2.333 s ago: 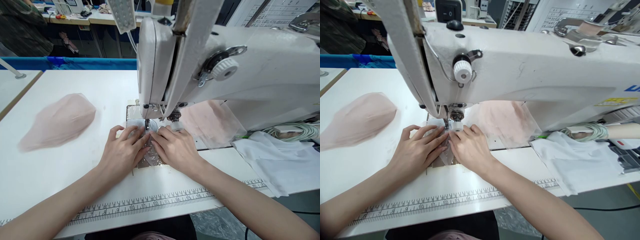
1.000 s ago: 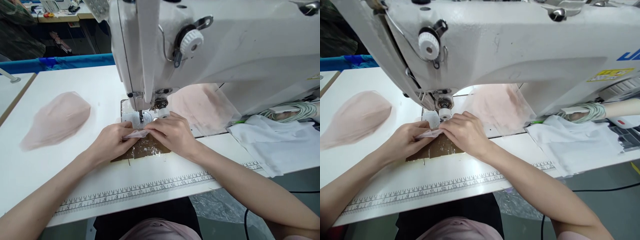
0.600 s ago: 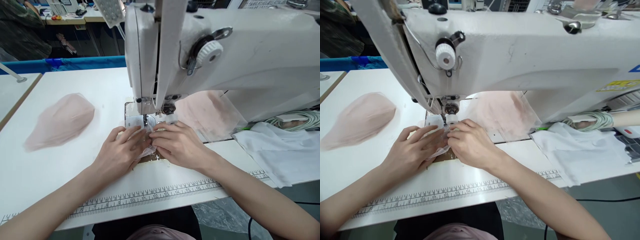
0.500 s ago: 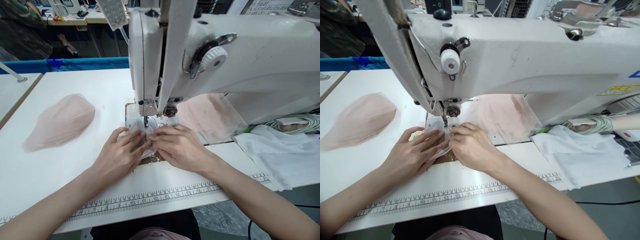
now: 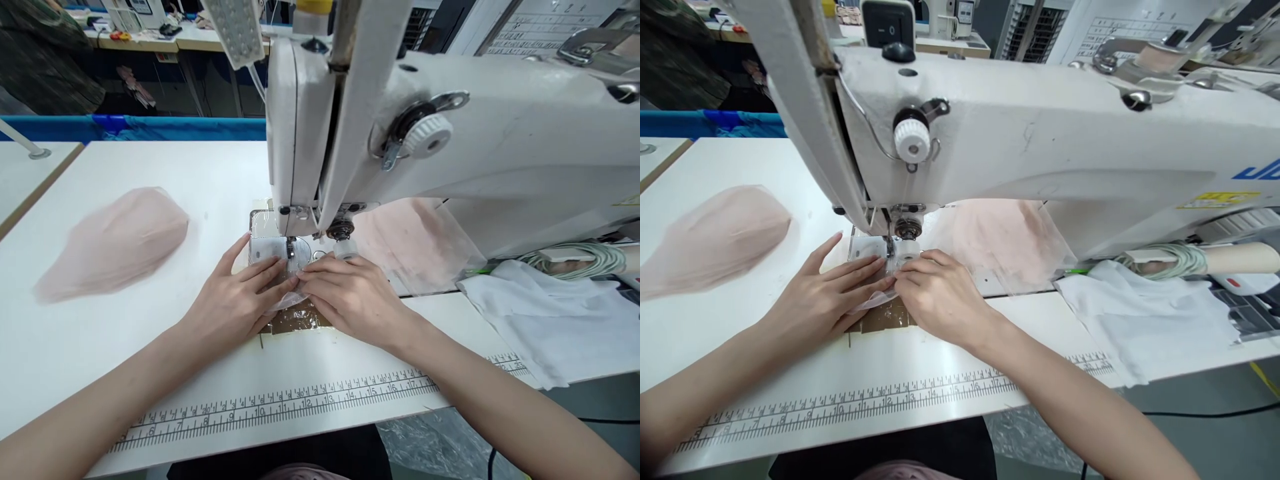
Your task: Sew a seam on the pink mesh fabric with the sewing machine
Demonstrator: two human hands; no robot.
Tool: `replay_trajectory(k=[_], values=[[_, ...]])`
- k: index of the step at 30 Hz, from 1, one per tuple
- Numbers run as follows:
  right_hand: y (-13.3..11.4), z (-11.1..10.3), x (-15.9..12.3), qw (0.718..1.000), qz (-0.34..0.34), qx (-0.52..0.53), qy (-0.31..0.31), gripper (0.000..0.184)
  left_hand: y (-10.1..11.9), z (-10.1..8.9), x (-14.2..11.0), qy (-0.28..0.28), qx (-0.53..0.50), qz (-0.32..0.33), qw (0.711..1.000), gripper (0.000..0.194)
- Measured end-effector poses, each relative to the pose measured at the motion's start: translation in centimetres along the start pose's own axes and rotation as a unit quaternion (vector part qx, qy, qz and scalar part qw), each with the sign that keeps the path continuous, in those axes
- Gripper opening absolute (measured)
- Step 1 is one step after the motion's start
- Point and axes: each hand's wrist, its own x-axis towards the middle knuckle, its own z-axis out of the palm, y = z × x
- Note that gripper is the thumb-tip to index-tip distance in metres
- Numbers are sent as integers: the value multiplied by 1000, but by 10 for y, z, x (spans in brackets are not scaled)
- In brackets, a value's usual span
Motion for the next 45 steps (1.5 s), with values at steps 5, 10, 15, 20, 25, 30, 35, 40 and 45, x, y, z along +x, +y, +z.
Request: replay_trajectory(k=[5,10,15,20,25,30,35,40,45], values=[[3,7,2,1000,6,-17,17,25,-11,9,4,52,-3,18,998,31],[8,13,4,999,22,-28,12,24,-17,12,9,36,14,1,999,33],[9,15,6,998,36,-40,13,23,-20,11,9,42,31,8,999,33],[8,14,3,998,18,-55,10,29,-9,5,3,49,34,8,998,30],[7,14,0,997,-8,-81,17,31,-3,3,2,77,8,15,997,30],[8,15,0,995,-13,-95,22,31,-5,5,2,79,-16,5,997,30],[7,14,1,995,-8,-99,8,32,-7,6,3,85,-28,2,996,30],[7,16,0,995,3,-99,-4,32,-11,9,3,98,-25,0,995,29],[8,18,1,995,11,-96,-5,34,-14,12,6,107,-20,5,994,28]])
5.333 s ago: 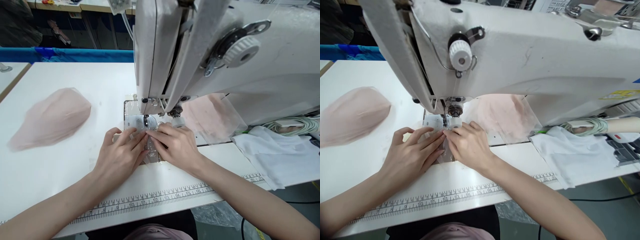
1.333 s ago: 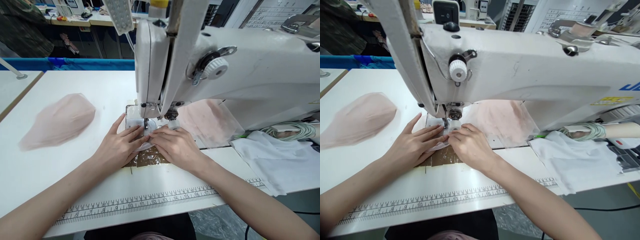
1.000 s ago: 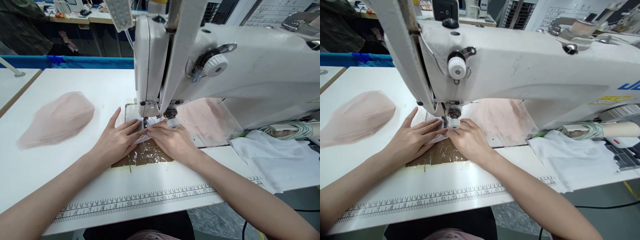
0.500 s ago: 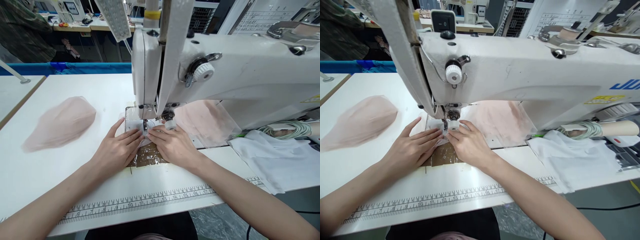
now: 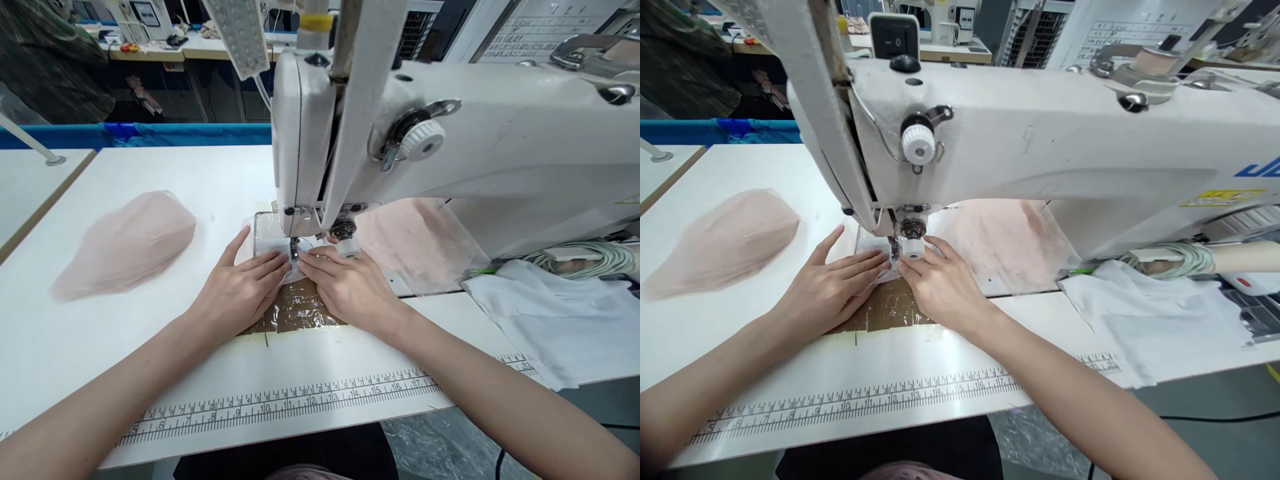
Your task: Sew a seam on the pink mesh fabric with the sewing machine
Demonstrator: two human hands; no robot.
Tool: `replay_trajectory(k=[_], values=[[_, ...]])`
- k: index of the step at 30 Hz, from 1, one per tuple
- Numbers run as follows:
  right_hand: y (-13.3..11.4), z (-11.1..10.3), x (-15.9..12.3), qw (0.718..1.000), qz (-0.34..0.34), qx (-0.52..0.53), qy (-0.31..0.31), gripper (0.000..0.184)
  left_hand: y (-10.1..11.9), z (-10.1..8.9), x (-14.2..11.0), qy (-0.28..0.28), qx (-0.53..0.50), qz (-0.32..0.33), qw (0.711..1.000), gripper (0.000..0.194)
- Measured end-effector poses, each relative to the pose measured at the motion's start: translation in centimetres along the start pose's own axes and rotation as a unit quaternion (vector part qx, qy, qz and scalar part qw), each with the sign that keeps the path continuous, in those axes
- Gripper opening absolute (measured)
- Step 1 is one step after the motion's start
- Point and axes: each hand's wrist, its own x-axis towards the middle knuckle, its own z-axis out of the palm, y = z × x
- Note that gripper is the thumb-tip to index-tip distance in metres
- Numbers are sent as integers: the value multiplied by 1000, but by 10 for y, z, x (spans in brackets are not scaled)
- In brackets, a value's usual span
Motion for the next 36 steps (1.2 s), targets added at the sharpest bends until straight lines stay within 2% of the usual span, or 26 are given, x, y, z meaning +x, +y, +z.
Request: replay_trajectory(k=[28,33,36], values=[[3,8,3,999,9,-29,-22,39,-4,4,4,-18,29,-19,999,31],[4,3,3,999,16,-32,-10,38,0,-3,4,-28,88,-28,995,57],[4,-3,3,999,17,-10,40,36,5,-13,3,19,113,10,993,40]])
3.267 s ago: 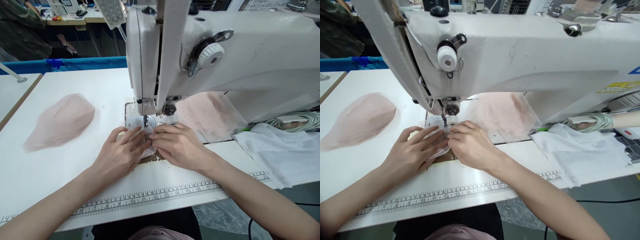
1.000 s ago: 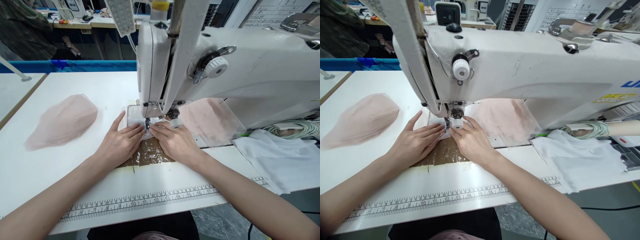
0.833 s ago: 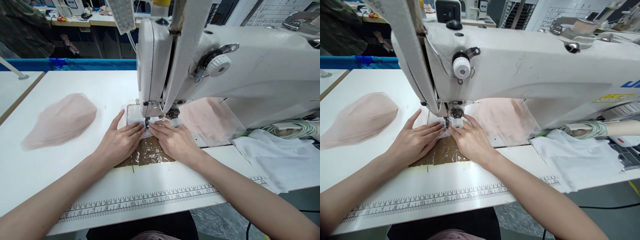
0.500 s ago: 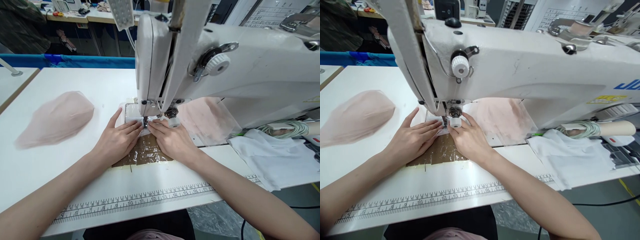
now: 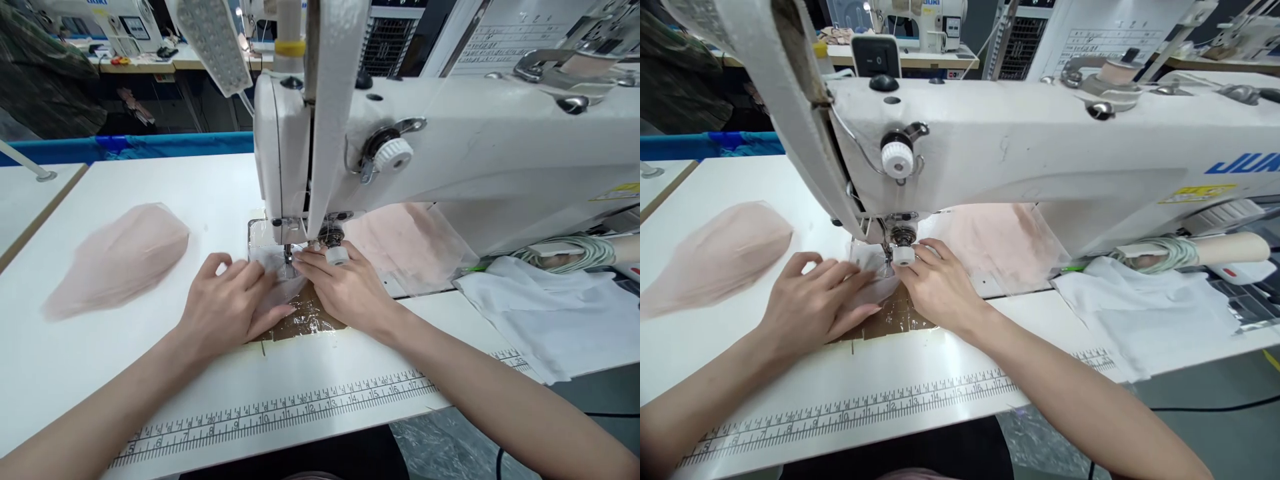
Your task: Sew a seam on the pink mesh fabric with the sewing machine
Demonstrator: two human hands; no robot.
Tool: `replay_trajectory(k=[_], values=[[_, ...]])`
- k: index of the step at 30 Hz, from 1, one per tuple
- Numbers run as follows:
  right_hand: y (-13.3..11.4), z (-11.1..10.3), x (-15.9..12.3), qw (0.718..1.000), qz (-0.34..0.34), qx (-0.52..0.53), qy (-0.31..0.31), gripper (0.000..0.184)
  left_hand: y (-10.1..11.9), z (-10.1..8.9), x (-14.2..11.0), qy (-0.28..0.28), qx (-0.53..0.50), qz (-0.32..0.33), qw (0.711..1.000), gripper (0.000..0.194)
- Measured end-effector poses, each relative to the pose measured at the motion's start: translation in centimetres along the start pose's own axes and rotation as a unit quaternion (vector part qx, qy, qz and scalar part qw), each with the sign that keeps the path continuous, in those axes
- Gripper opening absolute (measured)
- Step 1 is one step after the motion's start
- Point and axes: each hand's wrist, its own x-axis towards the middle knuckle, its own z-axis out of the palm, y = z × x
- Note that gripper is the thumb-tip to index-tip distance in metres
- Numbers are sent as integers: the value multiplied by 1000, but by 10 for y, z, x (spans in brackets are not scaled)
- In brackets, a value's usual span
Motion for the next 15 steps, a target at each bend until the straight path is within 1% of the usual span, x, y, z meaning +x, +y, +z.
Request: replay_trajectory(k=[2,3,4,5,6,8,9,12,15], values=[[-2,-5,0,998,5,37,42,35,1,-5,0,49,-9,16,999,23],[-4,-7,1,997,4,60,54,36,1,-6,0,61,-19,14,998,16],[-7,-8,1,995,0,82,55,35,1,-6,0,62,-30,6,998,12],[-10,-9,2,994,-9,100,45,34,-1,-5,1,51,-41,-4,998,13],[-12,-9,2,993,-20,111,30,33,-2,-3,1,31,-53,-12,998,18],[-17,-9,3,994,-30,109,-1,28,-6,2,1,-14,-72,-17,997,29],[-19,-9,3,995,-24,98,-7,26,-7,4,0,-30,-77,-15,996,31],[-22,-9,3,997,2,79,-17,23,-11,9,0,-39,-83,-15,996,35],[-25,-11,3,994,13,93,-56,24,-12,12,0,-42,-94,-18,994,37]])
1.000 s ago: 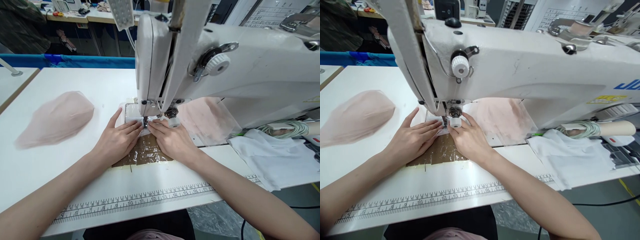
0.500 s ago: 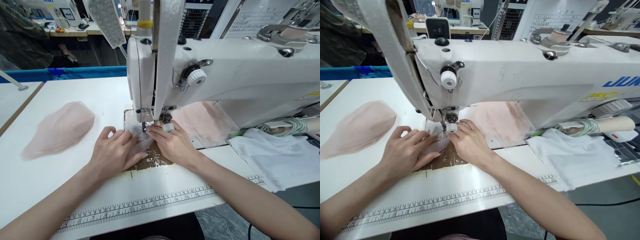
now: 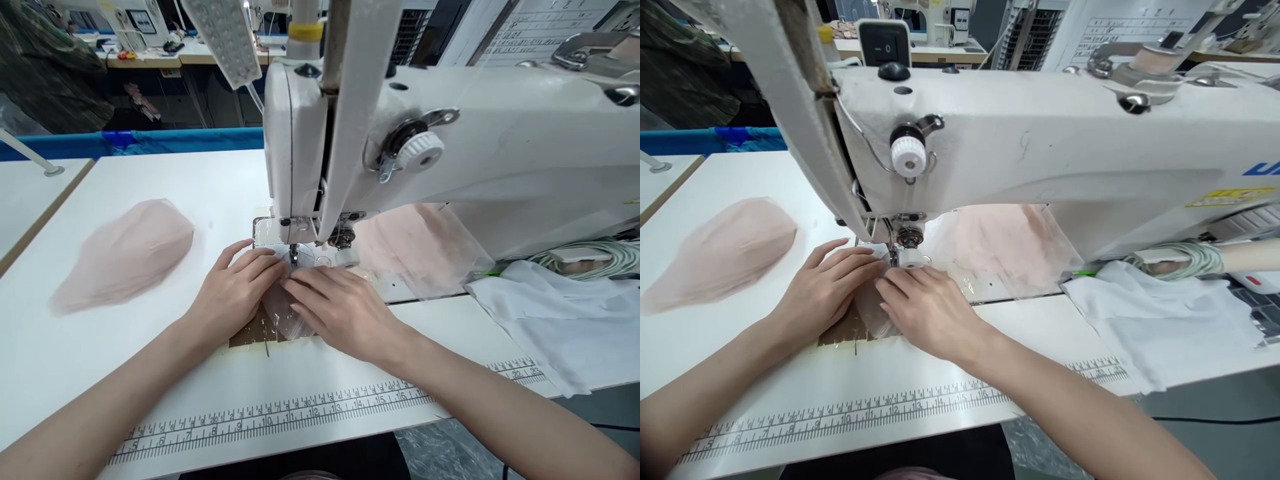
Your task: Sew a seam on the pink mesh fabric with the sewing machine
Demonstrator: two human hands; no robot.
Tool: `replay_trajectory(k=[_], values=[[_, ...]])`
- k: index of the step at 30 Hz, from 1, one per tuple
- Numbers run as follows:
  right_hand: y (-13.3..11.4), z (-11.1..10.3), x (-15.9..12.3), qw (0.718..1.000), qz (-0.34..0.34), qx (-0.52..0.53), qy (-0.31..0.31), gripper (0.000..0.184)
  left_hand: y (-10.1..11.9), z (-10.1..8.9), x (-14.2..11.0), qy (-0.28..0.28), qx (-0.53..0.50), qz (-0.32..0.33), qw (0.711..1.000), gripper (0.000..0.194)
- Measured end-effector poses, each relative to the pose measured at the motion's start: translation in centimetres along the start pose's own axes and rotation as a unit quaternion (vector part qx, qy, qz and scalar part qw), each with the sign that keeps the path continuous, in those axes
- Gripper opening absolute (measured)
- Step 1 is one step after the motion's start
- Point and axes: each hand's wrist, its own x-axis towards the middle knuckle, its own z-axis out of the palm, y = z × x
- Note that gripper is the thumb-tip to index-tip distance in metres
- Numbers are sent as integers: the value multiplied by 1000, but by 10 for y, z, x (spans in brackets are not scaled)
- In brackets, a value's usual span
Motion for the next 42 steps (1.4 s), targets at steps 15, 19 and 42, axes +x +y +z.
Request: replay_trajectory(k=[15,19,42], values=[[17,10,2,992,108,-52,-35,32,5,2,-2,-27,39,49,998,40],[19,11,3,993,107,-44,-36,37,8,2,-6,-51,47,44,997,42],[21,13,3,992,98,-71,-30,41,11,5,-6,-44,58,29,997,43]])
